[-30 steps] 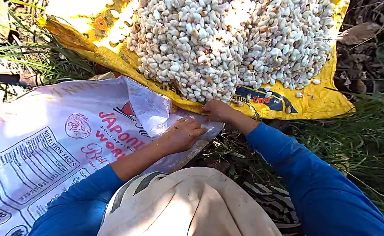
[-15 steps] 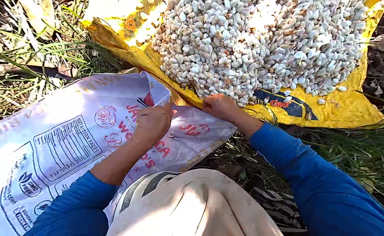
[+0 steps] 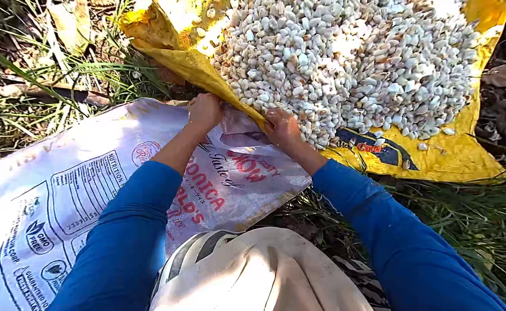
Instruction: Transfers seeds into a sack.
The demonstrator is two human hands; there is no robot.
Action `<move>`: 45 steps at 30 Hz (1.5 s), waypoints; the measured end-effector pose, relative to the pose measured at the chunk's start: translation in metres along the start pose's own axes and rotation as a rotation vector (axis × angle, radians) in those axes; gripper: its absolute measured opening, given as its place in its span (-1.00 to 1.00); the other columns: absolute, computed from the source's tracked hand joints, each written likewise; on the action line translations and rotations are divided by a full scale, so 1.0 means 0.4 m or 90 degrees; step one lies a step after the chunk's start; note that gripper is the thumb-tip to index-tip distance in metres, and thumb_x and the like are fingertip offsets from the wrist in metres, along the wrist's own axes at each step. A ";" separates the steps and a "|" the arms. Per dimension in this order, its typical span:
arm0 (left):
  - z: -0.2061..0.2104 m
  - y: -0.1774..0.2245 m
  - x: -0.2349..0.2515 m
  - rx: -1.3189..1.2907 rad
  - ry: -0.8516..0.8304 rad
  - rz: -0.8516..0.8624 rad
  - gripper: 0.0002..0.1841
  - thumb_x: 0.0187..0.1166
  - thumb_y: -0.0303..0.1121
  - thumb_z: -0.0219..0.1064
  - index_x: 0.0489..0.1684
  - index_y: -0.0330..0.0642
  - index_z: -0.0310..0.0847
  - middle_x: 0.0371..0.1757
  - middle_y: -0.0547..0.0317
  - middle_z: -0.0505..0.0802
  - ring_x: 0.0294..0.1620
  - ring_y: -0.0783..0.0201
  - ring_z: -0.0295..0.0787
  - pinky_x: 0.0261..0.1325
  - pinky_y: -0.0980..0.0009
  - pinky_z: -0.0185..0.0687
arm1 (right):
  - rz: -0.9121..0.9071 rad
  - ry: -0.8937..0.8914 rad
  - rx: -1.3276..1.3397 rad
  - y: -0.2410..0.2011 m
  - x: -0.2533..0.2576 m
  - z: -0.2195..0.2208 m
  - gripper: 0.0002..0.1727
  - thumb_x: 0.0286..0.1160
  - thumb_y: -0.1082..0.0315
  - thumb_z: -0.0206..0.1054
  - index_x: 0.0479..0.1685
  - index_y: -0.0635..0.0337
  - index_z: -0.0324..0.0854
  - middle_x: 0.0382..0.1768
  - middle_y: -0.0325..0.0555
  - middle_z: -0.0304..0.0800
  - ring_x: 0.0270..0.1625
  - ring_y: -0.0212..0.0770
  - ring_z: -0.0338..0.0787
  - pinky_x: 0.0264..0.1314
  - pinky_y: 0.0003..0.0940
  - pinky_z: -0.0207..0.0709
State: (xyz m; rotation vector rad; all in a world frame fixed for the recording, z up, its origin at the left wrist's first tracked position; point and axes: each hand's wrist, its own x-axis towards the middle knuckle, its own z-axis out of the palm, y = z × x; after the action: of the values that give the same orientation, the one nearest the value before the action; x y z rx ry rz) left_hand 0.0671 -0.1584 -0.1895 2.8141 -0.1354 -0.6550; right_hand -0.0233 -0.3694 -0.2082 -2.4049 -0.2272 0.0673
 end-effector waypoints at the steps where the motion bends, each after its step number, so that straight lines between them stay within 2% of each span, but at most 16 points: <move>1: 0.000 -0.005 0.026 -0.009 0.005 -0.015 -0.54 0.75 -0.19 0.23 0.13 -0.57 0.66 0.27 -0.64 0.70 0.42 -0.59 0.57 0.35 -0.57 0.34 | -0.029 0.010 0.007 0.006 -0.002 0.008 -0.71 0.59 0.46 0.20 0.04 0.46 0.77 0.10 0.35 0.82 0.18 0.30 0.83 0.24 0.20 0.64; 6: 0.005 -0.008 0.093 -0.043 0.023 -0.091 -0.47 0.63 -0.26 0.35 0.36 -0.61 0.51 0.42 -0.63 0.61 0.50 -0.55 0.51 0.39 -0.53 0.35 | -0.163 -0.058 0.052 0.015 -0.006 0.033 -0.79 0.52 0.53 0.25 -0.15 0.49 0.79 -0.09 0.32 0.84 0.04 0.26 0.86 0.17 0.11 0.68; 9: 0.014 -0.045 0.120 -0.029 0.036 -0.027 -0.32 0.55 -0.32 0.44 0.59 -0.58 0.32 0.61 -0.61 0.45 0.68 -0.49 0.31 0.59 -0.43 0.20 | -0.125 -0.317 -0.003 0.001 0.013 0.029 -0.74 0.66 0.50 0.18 0.04 0.45 0.77 0.19 0.30 0.79 0.34 0.26 0.74 0.44 0.19 0.50; 13: 0.005 -0.076 0.056 -0.023 0.136 0.123 -0.41 0.54 -0.27 0.43 0.44 -0.56 0.49 0.51 -0.60 0.56 0.65 -0.49 0.37 0.64 -0.37 0.15 | -0.061 -0.458 -0.078 0.031 0.034 0.078 -0.63 0.79 0.33 0.13 0.38 0.22 0.71 0.50 0.25 0.60 0.56 0.26 0.58 0.55 0.28 0.40; 17: -0.032 -0.022 -0.122 -0.038 0.162 0.051 -0.42 0.51 -0.32 0.48 0.37 -0.65 0.51 0.51 -0.70 0.46 0.60 -0.61 0.30 0.51 -0.50 0.22 | -0.004 -0.447 -0.086 0.014 0.045 0.089 -0.57 0.77 0.32 0.15 0.51 0.26 0.59 0.44 0.30 0.63 0.53 0.29 0.60 0.54 0.29 0.39; 19: -0.027 -0.005 -0.186 -0.060 0.110 -0.021 -0.41 0.56 -0.31 0.47 0.37 -0.66 0.44 0.42 -0.70 0.52 0.46 -0.60 0.46 0.38 -0.48 0.38 | 0.018 -0.420 -0.077 -0.018 0.061 0.079 -0.43 0.77 0.25 0.18 0.72 0.21 0.36 0.38 0.36 0.68 0.47 0.36 0.65 0.47 0.37 0.42; 21: -0.003 -0.021 -0.194 -0.125 0.036 -0.078 -0.46 0.66 -0.26 0.38 0.34 -0.63 0.44 0.21 -0.63 0.68 0.24 -0.52 0.68 0.27 -0.42 0.51 | -0.010 -0.369 -0.049 -0.035 0.068 0.097 -0.37 0.72 0.28 0.23 0.78 0.15 0.30 0.39 0.33 0.69 0.46 0.36 0.67 0.45 0.38 0.43; 25: 0.048 -0.073 -0.148 -0.297 0.033 -0.097 -0.66 0.76 -0.40 0.11 0.19 -0.59 0.58 0.00 -0.37 0.84 -0.08 -0.09 0.89 0.14 -0.06 0.76 | -0.132 -0.243 0.035 -0.019 0.069 0.174 -0.54 0.69 0.37 0.21 0.54 0.22 0.59 0.41 0.29 0.69 0.43 0.29 0.71 0.47 0.25 0.49; 27: 0.048 -0.075 -0.141 -0.421 0.092 -0.087 -0.70 0.75 -0.45 0.10 0.15 -0.58 0.58 -0.10 -0.25 0.83 -0.26 0.11 0.83 -0.04 0.13 0.77 | -0.154 -0.221 0.049 -0.024 0.072 0.178 -0.60 0.70 0.41 0.18 0.43 0.28 0.68 0.35 0.32 0.73 0.39 0.30 0.74 0.44 0.23 0.52; 29: 0.030 -0.064 -0.143 -0.560 0.167 -0.089 -0.76 0.71 -0.46 0.15 0.07 -0.51 0.56 -0.26 0.01 0.78 -0.43 0.37 0.71 -0.25 0.38 0.71 | -0.105 -0.306 0.032 -0.044 0.084 0.157 -0.60 0.76 0.45 0.08 0.41 0.31 0.68 0.45 0.29 0.68 0.54 0.27 0.63 0.60 0.20 0.39; 32: -0.007 -0.052 -0.131 -0.652 0.272 -0.071 -0.73 0.65 -0.45 0.24 0.15 -0.47 0.51 -0.30 0.14 0.76 -0.46 0.45 0.70 -0.30 0.46 0.72 | -0.020 -0.462 -0.053 -0.058 0.134 0.156 -0.61 0.80 0.38 0.08 0.38 0.40 0.65 0.46 0.31 0.64 0.59 0.29 0.55 0.65 0.25 0.31; 35: -0.025 -0.049 -0.117 -0.637 0.332 -0.028 -0.66 0.62 -0.47 0.24 0.25 -0.42 0.29 -0.35 0.19 0.72 -0.50 0.46 0.70 -0.32 0.46 0.72 | 0.065 -0.513 -0.062 -0.094 0.155 0.121 -0.58 0.85 0.30 0.05 0.40 0.45 0.58 0.41 0.41 0.63 0.54 0.34 0.58 0.57 0.29 0.36; 38: -0.043 -0.046 -0.081 -0.640 0.342 0.013 -0.72 0.58 -0.51 0.24 0.17 -0.42 0.37 -0.31 0.19 0.72 -0.50 0.46 0.69 -0.34 0.46 0.73 | 0.110 -0.474 0.039 -0.101 0.127 0.053 -0.57 0.86 0.33 0.03 0.52 0.37 0.52 0.51 0.27 0.59 0.60 0.13 0.55 0.67 0.05 0.30; 40: -0.074 -0.032 -0.043 -0.657 0.322 0.022 -0.73 0.56 -0.54 0.25 0.15 -0.42 0.40 -0.30 0.20 0.71 -0.51 0.47 0.68 -0.35 0.48 0.72 | 0.066 -0.409 0.035 -0.097 0.088 -0.021 -0.54 0.85 0.32 0.06 0.63 0.25 0.46 0.55 0.21 0.59 0.63 0.11 0.56 0.70 0.08 0.30; 43: -0.104 0.000 -0.005 -0.624 0.288 0.020 -0.78 0.59 -0.56 0.21 0.13 -0.38 0.42 -0.29 0.18 0.71 -0.50 0.46 0.71 -0.33 0.50 0.75 | 0.046 -0.366 0.017 -0.074 0.082 -0.055 -0.60 0.76 0.41 0.17 0.48 0.36 0.56 0.39 0.35 0.69 0.51 0.28 0.64 0.60 0.24 0.36; 45: -0.119 0.020 -0.025 -0.444 0.234 0.038 -0.69 0.67 -0.51 0.17 0.31 -0.44 0.46 -0.04 -0.05 0.78 -0.23 0.28 0.82 -0.07 0.35 0.80 | 0.095 -0.374 0.035 -0.075 0.088 -0.068 -0.67 0.71 0.43 0.22 0.32 0.39 0.66 0.29 0.33 0.74 0.45 0.23 0.68 0.56 0.20 0.40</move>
State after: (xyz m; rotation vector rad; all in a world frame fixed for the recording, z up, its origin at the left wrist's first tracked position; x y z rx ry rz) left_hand 0.0792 -0.1542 -0.1418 2.1869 0.0675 -0.1152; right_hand 0.0101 -0.3589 -0.1674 -2.2868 -0.3067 0.8398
